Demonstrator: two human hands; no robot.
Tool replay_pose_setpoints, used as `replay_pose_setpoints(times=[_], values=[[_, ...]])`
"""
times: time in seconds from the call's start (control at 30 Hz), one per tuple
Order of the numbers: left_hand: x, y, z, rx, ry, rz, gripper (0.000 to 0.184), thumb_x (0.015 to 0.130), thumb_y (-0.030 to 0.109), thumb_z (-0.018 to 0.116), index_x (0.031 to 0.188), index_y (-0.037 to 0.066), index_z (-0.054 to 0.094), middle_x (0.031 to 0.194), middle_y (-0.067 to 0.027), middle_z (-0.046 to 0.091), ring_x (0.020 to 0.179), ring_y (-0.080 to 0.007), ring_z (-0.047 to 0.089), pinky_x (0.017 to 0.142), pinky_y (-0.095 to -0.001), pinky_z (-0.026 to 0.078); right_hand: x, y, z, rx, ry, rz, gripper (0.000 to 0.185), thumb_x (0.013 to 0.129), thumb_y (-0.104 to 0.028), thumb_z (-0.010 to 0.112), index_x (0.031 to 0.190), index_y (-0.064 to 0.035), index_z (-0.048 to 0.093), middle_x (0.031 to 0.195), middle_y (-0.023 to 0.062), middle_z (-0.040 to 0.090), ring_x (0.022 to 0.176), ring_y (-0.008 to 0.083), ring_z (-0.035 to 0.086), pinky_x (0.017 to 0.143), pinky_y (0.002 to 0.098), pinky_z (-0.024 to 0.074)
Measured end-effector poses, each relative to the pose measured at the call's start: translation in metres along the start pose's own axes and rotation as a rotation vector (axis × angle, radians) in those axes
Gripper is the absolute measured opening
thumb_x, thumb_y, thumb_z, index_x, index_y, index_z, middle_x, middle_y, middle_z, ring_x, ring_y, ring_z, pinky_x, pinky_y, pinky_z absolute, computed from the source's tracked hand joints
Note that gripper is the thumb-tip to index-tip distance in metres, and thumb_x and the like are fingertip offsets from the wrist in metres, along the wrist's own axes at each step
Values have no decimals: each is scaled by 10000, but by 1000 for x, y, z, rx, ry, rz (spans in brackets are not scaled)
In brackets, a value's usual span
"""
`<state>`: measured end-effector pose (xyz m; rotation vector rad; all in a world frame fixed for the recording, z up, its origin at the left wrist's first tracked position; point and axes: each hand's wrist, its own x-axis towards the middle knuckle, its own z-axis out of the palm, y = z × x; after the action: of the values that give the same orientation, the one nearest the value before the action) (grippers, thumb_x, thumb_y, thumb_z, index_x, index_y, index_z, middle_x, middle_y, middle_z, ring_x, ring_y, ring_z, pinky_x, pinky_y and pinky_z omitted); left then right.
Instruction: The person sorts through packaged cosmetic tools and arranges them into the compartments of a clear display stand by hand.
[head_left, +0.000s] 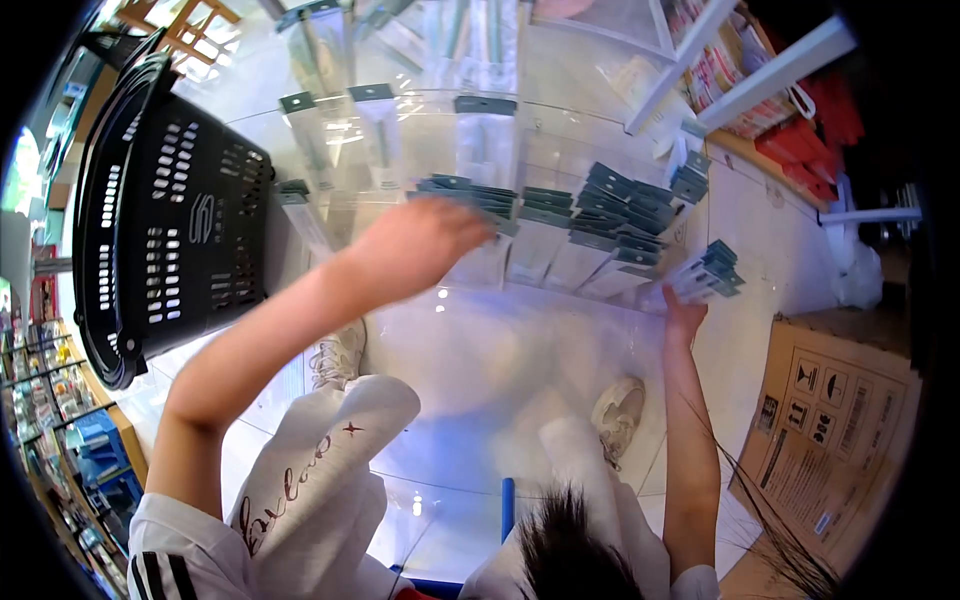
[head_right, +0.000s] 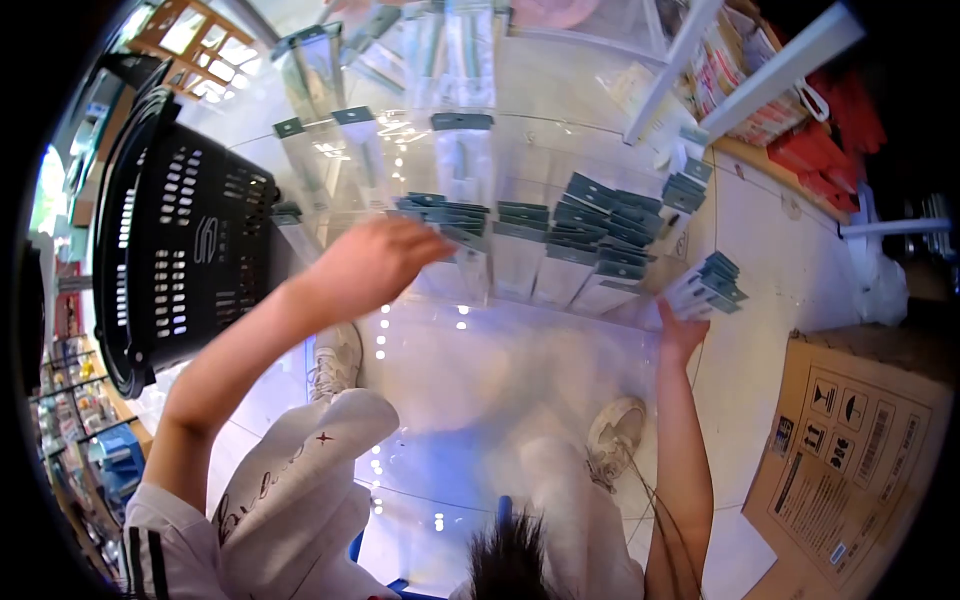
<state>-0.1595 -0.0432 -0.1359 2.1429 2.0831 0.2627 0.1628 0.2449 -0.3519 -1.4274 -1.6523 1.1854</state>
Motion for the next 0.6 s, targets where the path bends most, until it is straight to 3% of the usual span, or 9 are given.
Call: replay_pose_setpoints(times=[0.07, 0.17, 0.23, 0.3, 0.37, 0.47, 0.53, 0.6], values=[[-62, 15, 0, -158, -101, -163, 320, 752, 27, 537, 1069, 57, 571, 1005, -101, 604, 914, -256, 574, 795, -355, 457, -10, 10, -9, 114, -12, -40, 866, 582, -182, 825, 1244, 70, 326, 1213, 225, 445, 1149, 291, 433, 938, 384, 361], [-136, 37, 9, -417, -56, -461, 306, 769, 11, 533, 1068, 64, 566, 962, -101, 609, 876, -276, 579, 764, -369, 459, -29, 29, -21, -187, 181, 91, 898, 624, -175, 800, 1284, 74, 243, 1274, 244, 365, 1161, 329, 411, 935, 391, 369], [-169, 43, 18, -594, 10, -655, 311, 778, -1, 531, 1079, 68, 564, 967, -104, 611, 873, -289, 580, 755, -363, 463, -58, 11, -30, -226, 119, 191, 898, 668, -178, 771, 1303, 74, 189, 1308, 253, 302, 1160, 360, 399, 943, 403, 362], [-193, 32, 23, -652, 141, -727, 305, 786, -5, 521, 1078, 69, 567, 985, -108, 610, 886, -293, 580, 757, -352, 466, -90, 4, -31, -192, 158, 147, 807, 724, -167, 722, 1298, 69, 206, 1294, 237, 319, 1171, 345, 387, 959, 406, 343], [-204, 20, 22, -669, 237, -772, 300, 791, -7, 515, 1077, 68, 571, 1001, -109, 610, 902, -293, 581, 766, -341, 465, -122, 10, -30, -273, 159, -27, 693, 779, -122, 655, 1298, 43, 227, 1286, 218, 334, 1178, 310, 383, 971, 396, 322], [-203, -4, 7, -647, 308, -790, 283, 802, -14, 509, 1067, 58, 579, 1016, -112, 612, 930, -277, 583, 796, -328, 457, -157, -69, 6, -342, -72, -176, 586, 813, -63, 586, 1290, 14, 255, 1273, 200, 348, 1166, 279, 397, 983, 382, 306], [-201, -15, -3, -727, 352, -824, 268, 811, -24, 503, 1061, 36, 579, 1019, -112, 619, 954, -252, 585, 827, -306, 439, -143, -122, 37, -263, -190, -399, 553, 817, -40, 561, 1285, -5, 269, 1259, 181, 362, 1167, 269, 397, 993, 377, 296], [-194, -27, -9, -765, 409, -833, 247, 824, -29, 489, 1047, 15, 584, 1017, -114, 626, 958, -224, 587, 851, -303, 427, -126, -201, 90, -67, -343, -456, 542, 818, -39, 557, 1279, -5, 274, 1249, 165, 374, 1172, 265, 393, 1005, 374, 290]])
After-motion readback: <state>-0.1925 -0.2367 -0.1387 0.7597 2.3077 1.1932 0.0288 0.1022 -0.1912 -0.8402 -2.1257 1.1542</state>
